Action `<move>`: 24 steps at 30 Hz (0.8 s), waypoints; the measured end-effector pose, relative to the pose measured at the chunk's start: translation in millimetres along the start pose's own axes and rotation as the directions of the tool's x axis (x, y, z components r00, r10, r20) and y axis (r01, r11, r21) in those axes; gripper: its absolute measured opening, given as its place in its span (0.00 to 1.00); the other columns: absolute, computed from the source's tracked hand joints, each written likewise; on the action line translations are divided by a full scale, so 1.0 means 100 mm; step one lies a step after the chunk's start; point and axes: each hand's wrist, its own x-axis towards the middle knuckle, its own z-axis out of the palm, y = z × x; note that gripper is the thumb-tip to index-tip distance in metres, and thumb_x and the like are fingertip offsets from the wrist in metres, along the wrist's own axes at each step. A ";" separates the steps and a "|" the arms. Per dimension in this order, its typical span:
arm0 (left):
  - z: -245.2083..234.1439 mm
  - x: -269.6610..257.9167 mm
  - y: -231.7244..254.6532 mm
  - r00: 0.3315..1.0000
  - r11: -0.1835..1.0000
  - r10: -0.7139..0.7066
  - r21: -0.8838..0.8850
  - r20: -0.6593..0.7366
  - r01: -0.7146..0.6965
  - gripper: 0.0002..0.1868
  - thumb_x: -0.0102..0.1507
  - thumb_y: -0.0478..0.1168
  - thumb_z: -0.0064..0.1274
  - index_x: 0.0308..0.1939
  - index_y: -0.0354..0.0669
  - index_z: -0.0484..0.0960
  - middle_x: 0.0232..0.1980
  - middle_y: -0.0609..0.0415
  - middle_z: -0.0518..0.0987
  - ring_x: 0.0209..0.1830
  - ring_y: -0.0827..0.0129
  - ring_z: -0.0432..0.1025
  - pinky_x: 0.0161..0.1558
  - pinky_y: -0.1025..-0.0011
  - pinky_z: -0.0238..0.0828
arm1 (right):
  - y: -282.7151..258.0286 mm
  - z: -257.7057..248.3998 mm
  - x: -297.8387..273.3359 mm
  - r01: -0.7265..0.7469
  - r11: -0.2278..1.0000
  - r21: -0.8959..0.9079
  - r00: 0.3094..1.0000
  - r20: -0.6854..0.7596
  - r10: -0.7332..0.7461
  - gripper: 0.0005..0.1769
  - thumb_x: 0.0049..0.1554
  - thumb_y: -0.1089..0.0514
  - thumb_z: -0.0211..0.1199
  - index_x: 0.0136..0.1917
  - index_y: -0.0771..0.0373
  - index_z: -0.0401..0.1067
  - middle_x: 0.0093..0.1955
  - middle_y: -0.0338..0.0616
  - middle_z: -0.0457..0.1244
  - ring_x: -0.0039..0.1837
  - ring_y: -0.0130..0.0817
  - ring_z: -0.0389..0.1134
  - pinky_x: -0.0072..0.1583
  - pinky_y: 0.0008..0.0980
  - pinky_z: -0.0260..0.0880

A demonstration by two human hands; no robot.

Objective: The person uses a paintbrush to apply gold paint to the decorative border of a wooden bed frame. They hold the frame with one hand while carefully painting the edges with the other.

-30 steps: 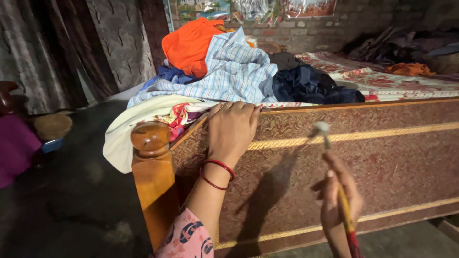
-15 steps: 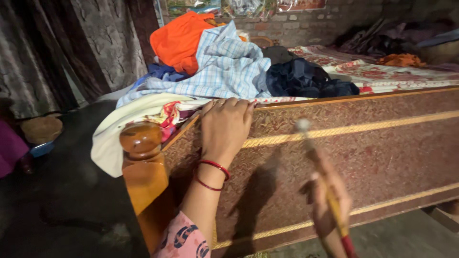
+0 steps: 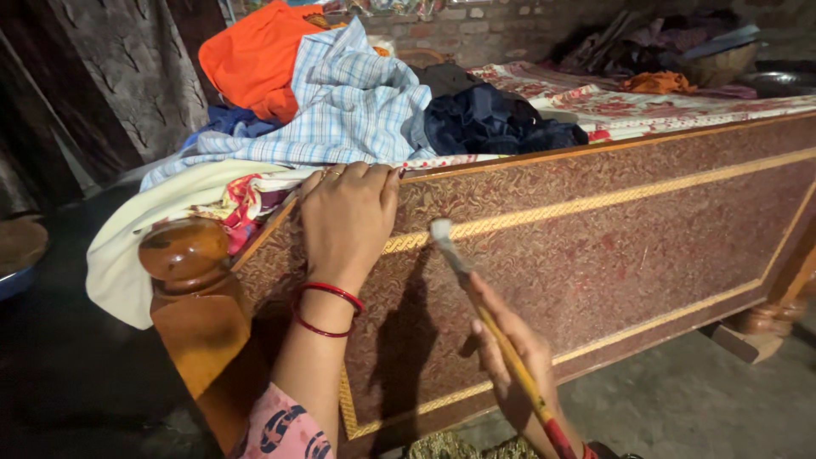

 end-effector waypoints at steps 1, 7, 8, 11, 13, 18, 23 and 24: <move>0.00 0.00 0.00 1.000 1.000 0.000 -0.002 0.004 0.000 0.12 0.67 0.46 0.52 0.36 0.45 0.85 0.34 0.52 0.81 0.36 0.57 0.76 0.44 0.58 0.67 | 0.01 0.01 0.00 0.053 0.998 -0.036 0.996 -0.069 -0.055 0.24 0.62 0.58 0.54 0.72 0.59 0.64 0.67 0.55 0.67 0.30 0.18 0.68 0.26 0.15 0.68; -0.02 0.00 -0.01 1.000 1.000 -0.003 0.004 0.024 0.002 0.12 0.67 0.46 0.52 0.34 0.45 0.85 0.34 0.52 0.81 0.36 0.57 0.76 0.43 0.58 0.66 | -0.10 -0.06 0.08 0.079 0.990 -0.116 0.967 -0.233 -0.104 0.23 0.65 0.56 0.52 0.72 0.59 0.65 0.70 0.55 0.64 0.35 0.19 0.68 0.32 0.15 0.67; -0.01 0.00 -0.01 1.000 1.000 -0.003 -0.005 0.024 0.003 0.12 0.67 0.46 0.52 0.34 0.45 0.85 0.33 0.52 0.81 0.36 0.57 0.76 0.43 0.58 0.66 | -0.07 -0.03 0.06 0.087 0.993 -0.080 0.983 -0.152 -0.099 0.21 0.66 0.56 0.52 0.71 0.60 0.66 0.71 0.55 0.64 0.34 0.20 0.69 0.31 0.16 0.69; -0.01 0.00 -0.01 1.000 1.000 0.006 -0.001 0.002 -0.006 0.11 0.67 0.45 0.52 0.35 0.45 0.85 0.34 0.52 0.81 0.35 0.57 0.75 0.43 0.59 0.66 | 0.00 0.03 -0.02 0.091 0.989 -0.114 0.996 0.028 -0.089 0.20 0.63 0.57 0.54 0.68 0.61 0.69 0.70 0.55 0.64 0.30 0.20 0.70 0.27 0.17 0.72; 0.00 -0.01 -0.01 1.000 1.000 0.012 0.004 -0.009 -0.012 0.11 0.67 0.45 0.52 0.36 0.45 0.85 0.34 0.52 0.81 0.34 0.57 0.75 0.44 0.59 0.66 | 0.03 0.01 0.02 0.132 0.986 -0.105 0.991 -0.018 -0.135 0.20 0.63 0.57 0.55 0.68 0.61 0.69 0.68 0.56 0.65 0.29 0.20 0.69 0.26 0.17 0.71; 0.00 -0.02 -0.03 1.000 1.000 0.017 0.018 0.003 -0.017 0.12 0.67 0.46 0.52 0.34 0.45 0.84 0.34 0.53 0.81 0.36 0.58 0.76 0.44 0.59 0.66 | 0.01 -0.26 0.17 0.068 0.982 -0.176 0.930 -0.345 -0.126 0.22 0.65 0.57 0.54 0.71 0.59 0.66 0.68 0.53 0.66 0.33 0.17 0.68 0.30 0.15 0.69; 0.02 -0.01 -0.01 1.000 1.000 0.012 0.024 -0.022 -0.012 0.13 0.68 0.47 0.53 0.33 0.46 0.84 0.33 0.53 0.80 0.36 0.57 0.75 0.42 0.58 0.66 | 0.42 -0.18 0.06 0.133 0.986 0.100 0.987 0.073 -0.140 0.16 0.66 0.58 0.56 0.65 0.63 0.74 0.74 0.54 0.64 0.32 0.16 0.66 0.31 0.15 0.68; 0.02 0.00 -0.01 0.999 1.000 0.021 0.021 -0.025 -0.020 0.12 0.67 0.46 0.53 0.33 0.46 0.84 0.34 0.53 0.80 0.36 0.58 0.75 0.42 0.59 0.66 | 0.43 -0.20 0.05 0.130 0.979 0.156 0.976 0.156 -0.155 0.16 0.66 0.58 0.57 0.64 0.64 0.76 0.75 0.54 0.64 0.32 0.16 0.66 0.31 0.15 0.68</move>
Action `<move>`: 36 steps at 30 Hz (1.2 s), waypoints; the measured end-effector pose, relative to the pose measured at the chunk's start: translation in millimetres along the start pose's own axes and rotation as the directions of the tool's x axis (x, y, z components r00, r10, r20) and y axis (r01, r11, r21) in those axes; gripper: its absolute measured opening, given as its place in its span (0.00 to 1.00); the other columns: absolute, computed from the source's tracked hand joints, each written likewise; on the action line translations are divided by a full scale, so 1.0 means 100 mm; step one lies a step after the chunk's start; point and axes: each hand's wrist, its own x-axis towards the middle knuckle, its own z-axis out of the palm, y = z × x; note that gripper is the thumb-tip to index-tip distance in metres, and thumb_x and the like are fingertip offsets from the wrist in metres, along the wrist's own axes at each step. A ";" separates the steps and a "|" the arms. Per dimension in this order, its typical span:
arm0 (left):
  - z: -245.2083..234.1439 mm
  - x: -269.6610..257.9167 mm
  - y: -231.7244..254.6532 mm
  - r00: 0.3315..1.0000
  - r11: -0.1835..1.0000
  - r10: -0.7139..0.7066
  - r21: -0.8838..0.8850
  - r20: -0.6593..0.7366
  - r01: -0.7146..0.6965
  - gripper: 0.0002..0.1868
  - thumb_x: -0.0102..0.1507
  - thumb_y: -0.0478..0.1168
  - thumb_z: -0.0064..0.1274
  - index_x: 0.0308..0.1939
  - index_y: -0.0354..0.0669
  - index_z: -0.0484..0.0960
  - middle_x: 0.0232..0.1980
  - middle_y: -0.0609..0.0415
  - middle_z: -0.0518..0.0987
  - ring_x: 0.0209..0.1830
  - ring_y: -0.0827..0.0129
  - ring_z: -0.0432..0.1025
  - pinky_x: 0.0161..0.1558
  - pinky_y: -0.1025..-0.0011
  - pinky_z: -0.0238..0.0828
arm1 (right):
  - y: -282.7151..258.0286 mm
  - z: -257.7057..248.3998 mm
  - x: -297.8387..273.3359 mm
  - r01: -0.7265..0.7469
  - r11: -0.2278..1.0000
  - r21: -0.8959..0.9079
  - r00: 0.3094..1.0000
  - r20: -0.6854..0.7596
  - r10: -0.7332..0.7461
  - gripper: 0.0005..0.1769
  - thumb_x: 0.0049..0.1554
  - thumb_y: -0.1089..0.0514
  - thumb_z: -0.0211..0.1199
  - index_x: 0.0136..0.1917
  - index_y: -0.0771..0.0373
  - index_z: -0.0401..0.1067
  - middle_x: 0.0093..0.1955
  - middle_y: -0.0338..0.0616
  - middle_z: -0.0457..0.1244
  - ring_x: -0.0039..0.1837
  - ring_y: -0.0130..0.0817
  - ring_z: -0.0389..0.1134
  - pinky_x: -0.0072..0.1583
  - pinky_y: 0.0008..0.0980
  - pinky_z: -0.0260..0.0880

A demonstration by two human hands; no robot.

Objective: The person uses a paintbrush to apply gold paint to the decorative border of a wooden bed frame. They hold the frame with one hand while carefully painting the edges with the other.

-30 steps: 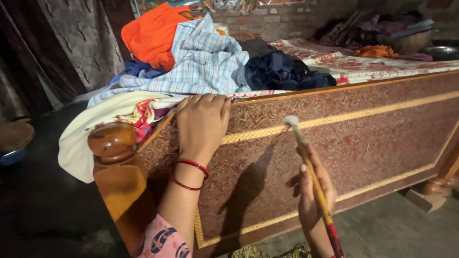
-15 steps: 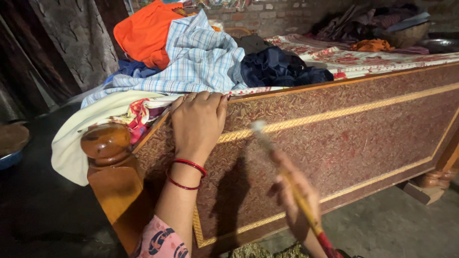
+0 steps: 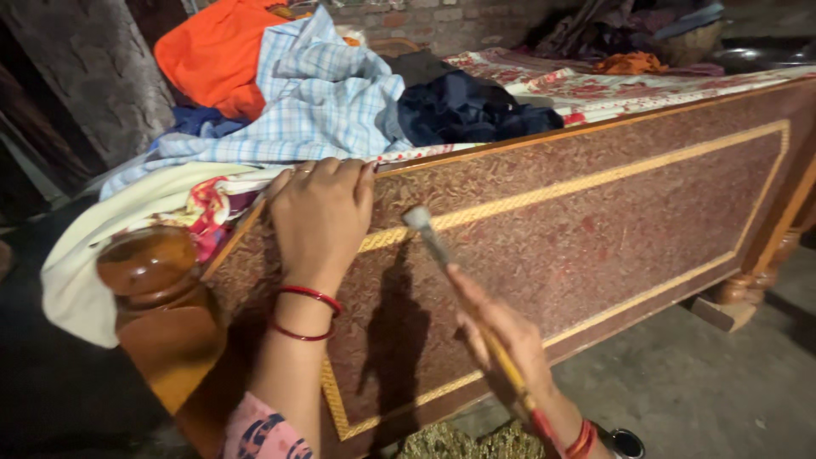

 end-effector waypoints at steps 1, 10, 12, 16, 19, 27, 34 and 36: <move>-0.01 -0.01 -0.01 1.000 1.000 0.006 0.002 -0.002 -0.006 0.12 0.67 0.46 0.53 0.34 0.46 0.84 0.34 0.53 0.80 0.36 0.58 0.75 0.42 0.59 0.66 | -0.04 -0.05 0.02 -0.035 0.995 -0.098 0.994 -0.103 0.025 0.16 0.66 0.58 0.56 0.65 0.63 0.74 0.74 0.54 0.64 0.33 0.18 0.67 0.32 0.15 0.68; 0.01 0.00 0.01 0.999 0.998 0.033 0.050 -0.017 -0.032 0.11 0.67 0.46 0.53 0.35 0.47 0.85 0.33 0.54 0.80 0.36 0.59 0.75 0.41 0.59 0.66 | -0.51 -0.21 0.33 -0.015 0.893 -0.450 0.976 -0.201 -0.084 0.19 0.64 0.61 0.55 0.68 0.52 0.69 0.74 0.50 0.62 0.41 0.31 0.69 0.37 0.21 0.70; 0.01 -0.02 0.02 0.999 0.997 0.040 0.060 -0.026 -0.039 0.11 0.68 0.46 0.53 0.34 0.47 0.85 0.33 0.55 0.80 0.37 0.59 0.75 0.41 0.60 0.66 | -0.30 -0.16 0.29 0.222 0.814 -0.536 0.975 0.119 -0.188 0.11 0.65 0.62 0.58 0.60 0.53 0.73 0.65 0.47 0.62 0.47 0.31 0.73 0.44 0.22 0.75; 0.00 0.01 0.01 0.999 0.997 0.048 0.069 0.000 -0.048 0.11 0.68 0.45 0.53 0.34 0.46 0.84 0.33 0.54 0.80 0.36 0.59 0.75 0.40 0.60 0.66 | -0.25 -0.40 0.40 0.079 0.732 -0.676 0.987 -0.048 -0.151 0.11 0.67 0.61 0.58 0.62 0.54 0.73 0.55 0.38 0.68 0.35 0.20 0.71 0.35 0.16 0.70; -0.01 0.00 0.03 0.999 0.998 0.037 0.060 0.001 -0.037 0.12 0.68 0.45 0.53 0.33 0.45 0.84 0.32 0.54 0.79 0.35 0.59 0.75 0.40 0.60 0.66 | -0.58 -0.63 0.58 -0.129 0.864 -0.487 0.893 -0.436 -0.113 0.19 0.64 0.63 0.54 0.67 0.57 0.69 0.67 0.49 0.67 0.32 0.21 0.69 0.31 0.16 0.70; 0.00 0.01 0.03 0.999 0.996 0.045 0.073 -0.015 -0.044 0.12 0.68 0.45 0.53 0.32 0.45 0.83 0.32 0.54 0.79 0.35 0.58 0.75 0.39 0.60 0.66 | -0.71 -0.28 0.57 0.192 0.952 -0.240 0.981 0.029 -0.191 0.11 0.67 0.59 0.59 0.61 0.61 0.74 0.72 0.54 0.64 0.39 0.20 0.69 0.40 0.21 0.76; 0.00 -0.01 0.02 0.999 0.997 0.045 0.069 -0.008 -0.044 0.12 0.68 0.45 0.53 0.32 0.45 0.84 0.32 0.54 0.79 0.35 0.58 0.75 0.40 0.60 0.66 | -0.85 -0.71 0.75 -0.139 0.904 -0.405 0.828 -0.548 -0.118 0.18 0.65 0.51 0.57 0.63 0.62 0.75 0.53 0.55 0.69 0.36 0.23 0.66 0.37 0.20 0.73; 0.00 0.01 0.02 0.999 0.997 0.040 0.068 -0.013 -0.039 0.12 0.68 0.45 0.53 0.33 0.46 0.84 0.32 0.54 0.80 0.35 0.59 0.75 0.40 0.60 0.66 | -0.74 -0.57 0.67 0.133 0.989 0.059 0.945 -0.310 -0.108 0.18 0.67 0.51 0.56 0.63 0.65 0.74 0.65 0.57 0.67 0.49 0.27 0.72 0.43 0.17 0.72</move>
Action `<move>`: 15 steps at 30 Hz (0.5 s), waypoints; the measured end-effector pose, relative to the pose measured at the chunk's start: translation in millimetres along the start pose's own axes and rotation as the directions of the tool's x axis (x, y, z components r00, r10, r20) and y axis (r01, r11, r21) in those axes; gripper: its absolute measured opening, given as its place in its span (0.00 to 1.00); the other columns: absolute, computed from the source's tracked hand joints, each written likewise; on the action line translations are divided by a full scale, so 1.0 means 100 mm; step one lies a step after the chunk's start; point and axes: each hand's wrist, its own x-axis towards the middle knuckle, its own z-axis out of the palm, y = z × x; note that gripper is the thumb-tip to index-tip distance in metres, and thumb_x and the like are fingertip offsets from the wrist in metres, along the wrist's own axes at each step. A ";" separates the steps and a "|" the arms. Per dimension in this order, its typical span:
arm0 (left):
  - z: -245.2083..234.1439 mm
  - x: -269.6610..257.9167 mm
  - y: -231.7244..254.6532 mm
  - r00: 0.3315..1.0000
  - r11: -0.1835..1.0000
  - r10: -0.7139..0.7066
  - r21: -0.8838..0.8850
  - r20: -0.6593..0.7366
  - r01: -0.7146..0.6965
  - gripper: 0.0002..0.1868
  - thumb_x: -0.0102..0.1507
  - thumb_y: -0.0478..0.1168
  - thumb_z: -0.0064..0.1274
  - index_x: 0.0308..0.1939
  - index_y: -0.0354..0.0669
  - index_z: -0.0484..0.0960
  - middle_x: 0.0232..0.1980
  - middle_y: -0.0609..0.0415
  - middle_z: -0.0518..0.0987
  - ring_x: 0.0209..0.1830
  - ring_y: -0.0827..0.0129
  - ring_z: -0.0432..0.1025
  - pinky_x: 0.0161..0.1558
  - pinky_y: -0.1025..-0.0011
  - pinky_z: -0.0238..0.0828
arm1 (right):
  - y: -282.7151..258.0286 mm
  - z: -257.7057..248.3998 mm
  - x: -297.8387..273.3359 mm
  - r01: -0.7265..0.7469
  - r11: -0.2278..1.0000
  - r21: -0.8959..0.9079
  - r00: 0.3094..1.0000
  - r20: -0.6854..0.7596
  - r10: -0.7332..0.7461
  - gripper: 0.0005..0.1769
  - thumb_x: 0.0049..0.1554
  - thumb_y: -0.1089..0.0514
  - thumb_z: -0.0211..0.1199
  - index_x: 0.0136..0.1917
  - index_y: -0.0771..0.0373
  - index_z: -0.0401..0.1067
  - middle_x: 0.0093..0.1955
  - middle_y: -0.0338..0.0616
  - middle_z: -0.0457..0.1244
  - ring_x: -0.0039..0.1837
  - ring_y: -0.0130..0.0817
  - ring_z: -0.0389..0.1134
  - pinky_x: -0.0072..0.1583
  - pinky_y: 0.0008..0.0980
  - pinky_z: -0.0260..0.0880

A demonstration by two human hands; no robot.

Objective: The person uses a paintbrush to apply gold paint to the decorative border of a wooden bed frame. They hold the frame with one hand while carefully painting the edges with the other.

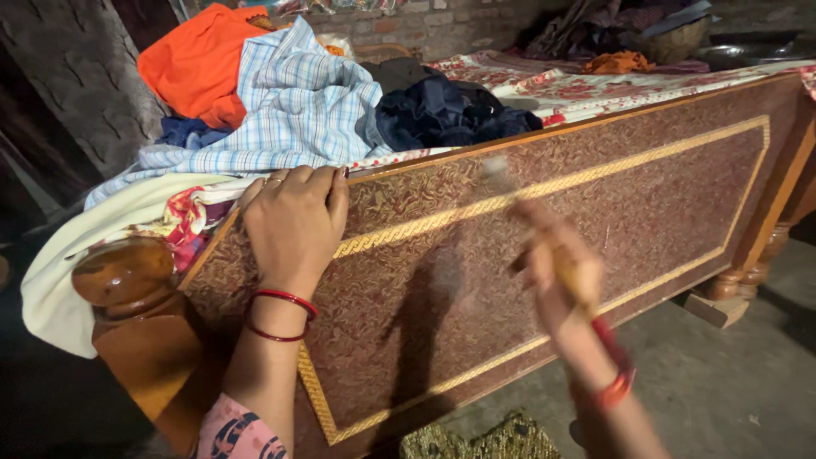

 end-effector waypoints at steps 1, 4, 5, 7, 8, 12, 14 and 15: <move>0.00 0.00 0.00 1.000 1.000 -0.002 -0.004 0.001 0.002 0.12 0.68 0.45 0.53 0.33 0.46 0.84 0.33 0.54 0.80 0.35 0.59 0.75 0.39 0.59 0.66 | 0.00 0.02 -0.09 0.024 0.999 -0.046 0.996 0.082 -0.020 0.18 0.68 0.52 0.56 0.63 0.65 0.74 0.67 0.58 0.66 0.49 0.28 0.73 0.45 0.19 0.74; 0.00 0.00 0.01 1.000 1.000 0.000 0.003 0.005 0.000 0.12 0.68 0.46 0.53 0.33 0.46 0.84 0.33 0.54 0.80 0.36 0.59 0.75 0.39 0.59 0.66 | 0.00 0.17 -0.39 0.107 0.980 -0.166 0.945 0.325 -0.048 0.17 0.68 0.53 0.54 0.62 0.66 0.74 0.71 0.58 0.64 0.50 0.29 0.76 0.52 0.24 0.81; 0.00 0.00 0.01 1.000 1.000 0.000 0.009 0.006 0.000 0.12 0.68 0.46 0.53 0.33 0.46 0.84 0.33 0.54 0.80 0.36 0.59 0.75 0.40 0.59 0.66 | -0.01 0.19 -0.43 0.138 0.970 -0.200 0.914 0.404 -0.047 0.17 0.69 0.54 0.53 0.62 0.66 0.74 0.72 0.58 0.63 0.50 0.30 0.77 0.54 0.26 0.83; 0.00 -0.01 0.00 1.000 1.000 0.002 -0.004 0.006 -0.002 0.12 0.68 0.46 0.53 0.34 0.46 0.85 0.34 0.55 0.80 0.37 0.59 0.75 0.40 0.59 0.66 | -0.12 0.05 -0.30 0.010 0.893 -0.450 0.996 0.084 0.031 0.16 0.67 0.55 0.53 0.60 0.64 0.75 0.67 0.55 0.68 0.38 0.27 0.74 0.40 0.23 0.73; 0.00 -0.01 0.00 1.000 1.000 0.001 -0.009 0.005 -0.001 0.12 0.68 0.46 0.53 0.35 0.45 0.85 0.34 0.55 0.80 0.37 0.59 0.76 0.41 0.60 0.66 | -0.15 0.01 -0.24 -0.083 0.833 -0.547 0.995 -0.085 0.043 0.15 0.66 0.56 0.53 0.60 0.63 0.75 0.65 0.53 0.71 0.32 0.26 0.72 0.33 0.21 0.68; 0.00 -0.01 0.00 1.000 1.000 0.001 -0.010 0.002 -0.001 0.11 0.68 0.45 0.53 0.35 0.45 0.85 0.35 0.55 0.81 0.37 0.60 0.76 0.41 0.60 0.67 | -0.20 0.08 -0.26 -0.069 0.762 -0.643 0.994 -0.108 0.000 0.16 0.64 0.58 0.54 0.61 0.66 0.73 0.63 0.54 0.68 0.36 0.24 0.71 0.36 0.22 0.73; 0.00 -0.01 0.00 1.000 1.000 0.008 -0.016 0.002 -0.008 0.11 0.68 0.45 0.53 0.36 0.45 0.85 0.35 0.54 0.81 0.37 0.60 0.75 0.41 0.61 0.67 | -0.17 0.19 -0.43 -0.013 0.826 -0.564 0.985 0.136 0.109 0.16 0.63 0.57 0.55 0.59 0.67 0.74 0.67 0.54 0.67 0.33 0.21 0.71 0.34 0.20 0.73; 0.00 -0.01 0.00 1.000 1.000 0.003 -0.011 0.009 -0.003 0.11 0.68 0.45 0.53 0.36 0.46 0.85 0.35 0.54 0.81 0.37 0.59 0.75 0.41 0.60 0.67 | -0.19 0.19 -0.50 0.010 0.844 -0.537 0.966 0.222 0.130 0.18 0.63 0.57 0.55 0.62 0.67 0.73 0.58 0.52 0.69 0.35 0.21 0.72 0.37 0.20 0.74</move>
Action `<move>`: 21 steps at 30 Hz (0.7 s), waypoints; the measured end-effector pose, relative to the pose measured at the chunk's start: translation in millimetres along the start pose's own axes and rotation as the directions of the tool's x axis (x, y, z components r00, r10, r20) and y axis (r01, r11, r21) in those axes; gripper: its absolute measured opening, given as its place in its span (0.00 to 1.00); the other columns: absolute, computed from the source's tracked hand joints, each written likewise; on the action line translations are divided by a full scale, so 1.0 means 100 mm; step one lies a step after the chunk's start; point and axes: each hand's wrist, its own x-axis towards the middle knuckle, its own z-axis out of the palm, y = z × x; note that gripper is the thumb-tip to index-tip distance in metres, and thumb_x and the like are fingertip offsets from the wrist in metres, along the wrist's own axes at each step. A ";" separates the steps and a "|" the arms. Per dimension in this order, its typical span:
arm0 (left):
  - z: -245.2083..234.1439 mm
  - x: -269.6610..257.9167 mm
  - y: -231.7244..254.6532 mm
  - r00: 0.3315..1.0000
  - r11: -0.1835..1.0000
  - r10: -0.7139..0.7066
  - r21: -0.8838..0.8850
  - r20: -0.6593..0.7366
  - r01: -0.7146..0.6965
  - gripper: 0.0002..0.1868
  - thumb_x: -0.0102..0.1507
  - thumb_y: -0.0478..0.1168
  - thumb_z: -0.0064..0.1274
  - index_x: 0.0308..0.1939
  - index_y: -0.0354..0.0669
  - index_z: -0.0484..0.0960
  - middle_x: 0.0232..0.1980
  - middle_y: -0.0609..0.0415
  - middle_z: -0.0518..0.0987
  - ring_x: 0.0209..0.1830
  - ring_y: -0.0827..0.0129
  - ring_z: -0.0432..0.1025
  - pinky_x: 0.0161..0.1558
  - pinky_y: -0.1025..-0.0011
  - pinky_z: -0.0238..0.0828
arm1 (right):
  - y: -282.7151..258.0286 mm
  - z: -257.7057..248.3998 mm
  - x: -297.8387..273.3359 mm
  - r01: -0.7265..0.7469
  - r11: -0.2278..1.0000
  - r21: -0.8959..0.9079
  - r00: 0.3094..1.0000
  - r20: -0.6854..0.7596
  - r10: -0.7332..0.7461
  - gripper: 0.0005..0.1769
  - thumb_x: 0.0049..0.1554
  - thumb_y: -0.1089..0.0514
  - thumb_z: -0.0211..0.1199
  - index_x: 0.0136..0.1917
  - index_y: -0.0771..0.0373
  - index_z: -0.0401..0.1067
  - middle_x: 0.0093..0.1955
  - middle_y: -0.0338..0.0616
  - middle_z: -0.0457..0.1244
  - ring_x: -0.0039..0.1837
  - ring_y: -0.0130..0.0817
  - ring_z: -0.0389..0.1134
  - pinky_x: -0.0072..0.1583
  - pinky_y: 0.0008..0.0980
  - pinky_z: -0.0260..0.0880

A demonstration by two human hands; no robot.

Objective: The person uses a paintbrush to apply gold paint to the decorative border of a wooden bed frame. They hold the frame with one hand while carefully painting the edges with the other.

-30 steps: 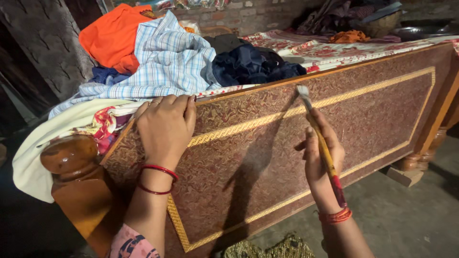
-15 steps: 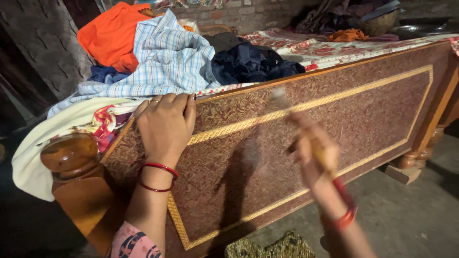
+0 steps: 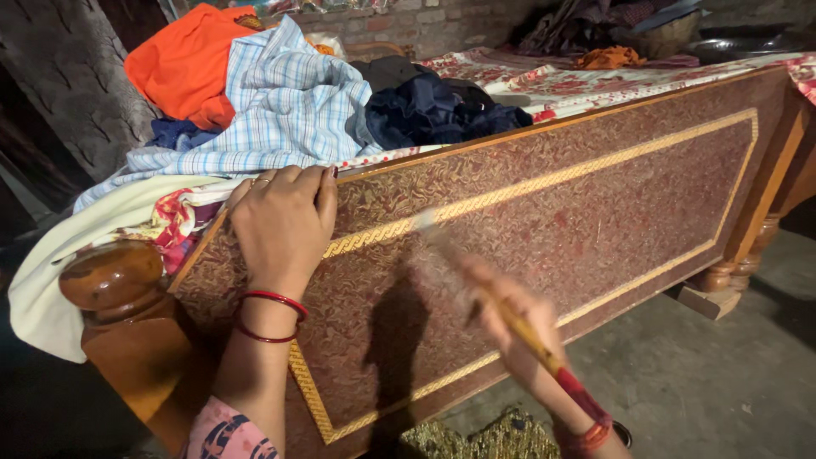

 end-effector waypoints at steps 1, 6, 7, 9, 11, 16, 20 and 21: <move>0.00 0.00 0.00 1.000 1.000 -0.005 0.005 0.007 0.005 0.11 0.68 0.45 0.53 0.36 0.46 0.86 0.34 0.54 0.81 0.36 0.59 0.75 0.40 0.60 0.67 | 0.00 0.00 -0.06 0.028 0.999 0.028 0.996 0.085 -0.031 0.20 0.63 0.57 0.55 0.65 0.68 0.72 0.50 0.49 0.70 0.37 0.21 0.73 0.40 0.20 0.76; -0.01 -0.01 0.00 1.000 1.000 -0.001 0.008 0.004 0.001 0.11 0.68 0.45 0.53 0.35 0.46 0.85 0.34 0.54 0.81 0.37 0.59 0.76 0.41 0.60 0.66 | 0.21 0.06 -0.06 -0.107 0.994 -0.008 0.958 -0.268 0.101 0.19 0.64 0.53 0.52 0.62 0.63 0.73 0.60 0.52 0.72 0.29 0.24 0.71 0.29 0.22 0.69; -0.01 -0.02 0.00 1.000 1.000 -0.005 0.009 0.007 0.005 0.11 0.68 0.45 0.53 0.35 0.46 0.85 0.34 0.54 0.81 0.37 0.59 0.76 0.40 0.60 0.66 | 0.23 0.07 -0.08 -0.175 0.982 -0.073 0.918 -0.371 0.136 0.20 0.63 0.53 0.53 0.64 0.63 0.71 0.60 0.53 0.71 0.30 0.26 0.70 0.30 0.22 0.71; -0.01 0.00 0.00 1.000 1.000 -0.003 0.008 0.004 0.003 0.11 0.68 0.45 0.53 0.35 0.46 0.85 0.34 0.54 0.81 0.37 0.59 0.76 0.41 0.60 0.66 | 0.28 0.13 -0.14 -0.147 0.986 0.073 0.907 -0.388 0.164 0.20 0.64 0.54 0.52 0.67 0.62 0.69 0.63 0.52 0.68 0.41 0.28 0.70 0.34 0.23 0.75; 0.00 0.01 0.00 1.000 1.000 0.002 0.008 -0.003 -0.002 0.11 0.67 0.45 0.53 0.35 0.46 0.85 0.35 0.54 0.81 0.37 0.59 0.76 0.41 0.60 0.67 | 0.28 0.24 -0.28 0.002 0.874 0.485 0.971 -0.210 0.115 0.18 0.67 0.56 0.49 0.67 0.60 0.69 0.72 0.49 0.62 0.63 0.28 0.72 0.42 0.24 0.79; 0.01 -0.01 0.00 1.000 1.000 0.003 -0.007 -0.030 -0.003 0.11 0.68 0.45 0.53 0.36 0.46 0.85 0.35 0.54 0.81 0.37 0.59 0.76 0.42 0.60 0.67 | 0.36 0.24 -0.28 0.027 0.999 0.024 1.000 0.006 -0.028 0.15 0.63 0.64 0.55 0.61 0.58 0.76 0.60 0.48 0.72 0.34 0.25 0.75 0.34 0.23 0.75; 0.01 -0.01 -0.02 1.000 1.000 0.009 0.001 -0.021 -0.009 0.11 0.68 0.45 0.53 0.36 0.46 0.85 0.34 0.54 0.80 0.37 0.59 0.76 0.41 0.60 0.67 | 0.30 -0.06 -0.19 -0.239 0.970 -0.033 0.917 -0.335 0.215 0.15 0.67 0.65 0.51 0.61 0.61 0.77 0.52 0.48 0.74 0.39 0.28 0.73 0.35 0.25 0.72; 0.01 -0.01 -0.01 1.000 1.000 0.003 -0.004 -0.019 -0.003 0.11 0.68 0.45 0.53 0.36 0.45 0.85 0.34 0.54 0.80 0.37 0.59 0.75 0.41 0.60 0.67 | 0.26 -0.05 -0.18 -0.266 0.962 0.058 0.920 -0.282 0.272 0.16 0.65 0.65 0.51 0.62 0.62 0.75 0.56 0.48 0.72 0.39 0.28 0.72 0.35 0.25 0.71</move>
